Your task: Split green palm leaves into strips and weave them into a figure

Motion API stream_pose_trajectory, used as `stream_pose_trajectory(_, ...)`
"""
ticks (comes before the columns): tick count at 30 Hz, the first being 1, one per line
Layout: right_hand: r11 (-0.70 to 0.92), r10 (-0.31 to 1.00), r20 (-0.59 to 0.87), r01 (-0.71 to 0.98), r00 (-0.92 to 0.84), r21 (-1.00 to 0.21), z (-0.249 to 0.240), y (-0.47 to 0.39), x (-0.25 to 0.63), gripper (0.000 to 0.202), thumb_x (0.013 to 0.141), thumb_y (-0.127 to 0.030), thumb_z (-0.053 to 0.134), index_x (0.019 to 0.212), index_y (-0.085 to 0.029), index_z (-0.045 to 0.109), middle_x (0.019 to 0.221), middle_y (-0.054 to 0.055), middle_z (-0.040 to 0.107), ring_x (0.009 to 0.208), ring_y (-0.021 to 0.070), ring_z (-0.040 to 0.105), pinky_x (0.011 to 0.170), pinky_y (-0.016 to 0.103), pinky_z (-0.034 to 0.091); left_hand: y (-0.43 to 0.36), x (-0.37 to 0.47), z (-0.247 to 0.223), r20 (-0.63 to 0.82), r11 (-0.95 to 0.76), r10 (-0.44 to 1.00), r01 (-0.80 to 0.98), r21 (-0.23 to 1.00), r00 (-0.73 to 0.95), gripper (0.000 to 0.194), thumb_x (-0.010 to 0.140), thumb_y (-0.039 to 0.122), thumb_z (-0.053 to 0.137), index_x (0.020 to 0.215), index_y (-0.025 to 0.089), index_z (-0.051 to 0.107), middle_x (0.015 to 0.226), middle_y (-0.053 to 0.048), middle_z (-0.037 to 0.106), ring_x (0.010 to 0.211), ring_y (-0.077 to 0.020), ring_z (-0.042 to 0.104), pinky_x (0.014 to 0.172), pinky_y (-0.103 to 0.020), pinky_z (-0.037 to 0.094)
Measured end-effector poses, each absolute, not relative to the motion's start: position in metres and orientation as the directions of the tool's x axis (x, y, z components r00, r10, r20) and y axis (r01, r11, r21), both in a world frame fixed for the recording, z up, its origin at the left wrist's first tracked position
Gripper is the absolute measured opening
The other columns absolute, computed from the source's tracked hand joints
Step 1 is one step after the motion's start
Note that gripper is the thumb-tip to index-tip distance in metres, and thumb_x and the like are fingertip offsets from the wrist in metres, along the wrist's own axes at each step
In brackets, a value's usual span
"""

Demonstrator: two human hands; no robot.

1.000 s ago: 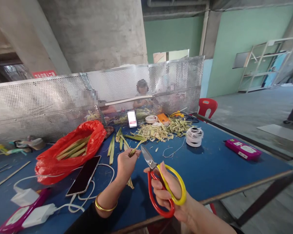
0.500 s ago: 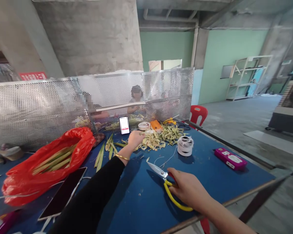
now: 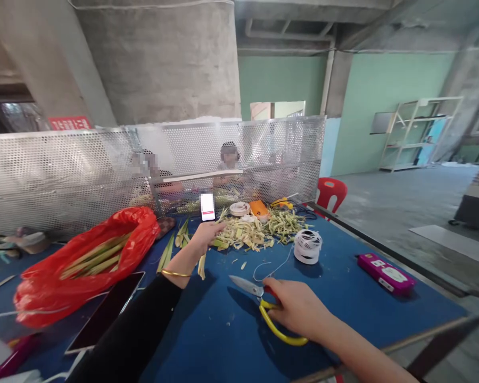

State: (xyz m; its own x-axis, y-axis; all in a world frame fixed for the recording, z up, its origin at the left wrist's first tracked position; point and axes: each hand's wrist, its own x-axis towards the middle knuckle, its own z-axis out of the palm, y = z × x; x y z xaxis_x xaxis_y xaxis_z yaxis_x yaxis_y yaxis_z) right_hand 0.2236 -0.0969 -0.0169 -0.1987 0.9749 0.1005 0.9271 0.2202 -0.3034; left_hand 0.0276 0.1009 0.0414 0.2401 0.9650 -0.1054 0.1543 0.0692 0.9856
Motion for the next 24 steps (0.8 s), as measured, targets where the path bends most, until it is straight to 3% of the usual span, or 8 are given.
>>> stream_pose_trajectory(3, 0.269, 0.961, 0.028, 0.905, -0.275, -0.331, -0.010, -0.074, 0.212, 0.045, 0.068, -0.035, 0.063, 0.112, -0.024, 0.061, 0.090, 0.005, 0.071, 0.081, 0.0231, 0.065, 0.060, 0.026, 0.035, 0.080, 0.007, 0.038, -0.112, 0.112, 0.972, 0.015, 0.994, 0.206, 0.023, 0.070, 0.029, 0.074, 0.068, 0.013, 0.057, 0.046, 0.011, 0.032, 0.034, -0.0007, 0.021, 0.037, -0.019, 0.009)
stream_pose_trajectory(7, 0.247, 0.964, -0.006, 0.905, -0.265, -0.346, -0.004, -0.020, 0.210, 0.036, 0.067, -0.035, 0.066, 0.102, -0.025, 0.068, 0.090, 0.004, 0.071, 0.083, 0.0219, 0.064, 0.063, 0.025, 0.038, 0.053, -0.017, 0.026, -0.191, 0.223, 0.959, -0.144, 0.964, 0.208, 0.020, 0.071, 0.025, 0.070, 0.070, 0.013, 0.054, 0.053, 0.009, 0.038, 0.035, 0.0004, 0.021, 0.036, -0.017, 0.008)
stream_pose_trajectory(13, 0.139, 0.990, 0.020, 0.925, -0.141, -0.354, 0.022, 0.030, 0.229, 0.028, 0.082, -0.030, 0.052, 0.094, -0.015, 0.072, 0.093, 0.013, 0.070, 0.085, 0.0243, 0.063, 0.069, 0.029, 0.042, 0.032, -0.040, 0.009, -0.269, 0.309, 0.949, -0.315, 0.897, 0.165, 0.018, 0.071, 0.021, 0.070, 0.074, 0.014, 0.053, 0.052, 0.010, 0.036, 0.033, 0.0013, 0.018, 0.034, -0.015, 0.007)
stream_pose_trajectory(17, 0.221, 0.960, -0.067, 0.880, -0.273, -0.420, 0.041, 0.005, 0.243, 0.030, 0.080, -0.037, 0.055, 0.096, -0.018, 0.073, 0.081, 0.006, 0.071, 0.072, 0.0188, 0.063, 0.062, 0.026, 0.043, 0.030, -0.043, 0.007, -0.308, 0.348, 0.937, -0.391, 0.852, 0.165, 0.023, 0.071, 0.019, 0.070, 0.069, 0.015, 0.048, 0.053, 0.010, 0.037, 0.033, 0.0021, 0.019, 0.033, -0.014, 0.007)
stream_pose_trajectory(20, 0.272, 0.886, -0.213, 0.833, -0.412, -0.482, 0.047, -0.015, 0.255, 0.030, 0.072, -0.038, 0.064, 0.094, -0.021, 0.074, 0.071, 0.001, 0.068, 0.060, 0.0144, 0.058, 0.054, 0.023, 0.040, 0.028, -0.041, 0.008, -0.327, 0.379, 0.925, -0.426, 0.822, 0.191, 0.024, 0.073, 0.018, 0.068, 0.068, 0.016, 0.045, 0.052, 0.010, 0.036, 0.033, 0.0018, 0.019, 0.033, -0.014, 0.007)
stream_pose_trajectory(22, 0.246, 0.862, -0.280, 0.833, -0.421, -0.495, 0.047, -0.016, 0.261, 0.030, 0.067, -0.037, 0.067, 0.091, -0.022, 0.075, 0.063, 0.000, 0.065, 0.053, 0.0127, 0.054, 0.050, 0.022, 0.037, 0.026, -0.039, 0.009, -0.338, 0.396, 0.918, -0.436, 0.808, 0.209, 0.019, 0.076, 0.016, 0.065, 0.070, 0.015, 0.047, 0.052, 0.010, 0.036, 0.032, 0.0015, 0.018, 0.033, -0.015, 0.007)
stream_pose_trajectory(24, 0.195, 0.900, -0.257, 0.853, -0.352, -0.484, 0.045, -0.007, 0.263, 0.025, 0.066, -0.036, 0.067, 0.084, -0.021, 0.076, 0.062, 0.000, 0.065, 0.054, 0.0133, 0.054, 0.052, 0.023, 0.038, 0.025, -0.038, 0.008, -0.351, 0.413, 0.910, -0.435, 0.800, 0.220, 0.019, 0.078, 0.016, 0.062, 0.069, 0.015, 0.046, 0.052, 0.010, 0.036, 0.032, 0.0016, 0.018, 0.033, -0.015, 0.006)
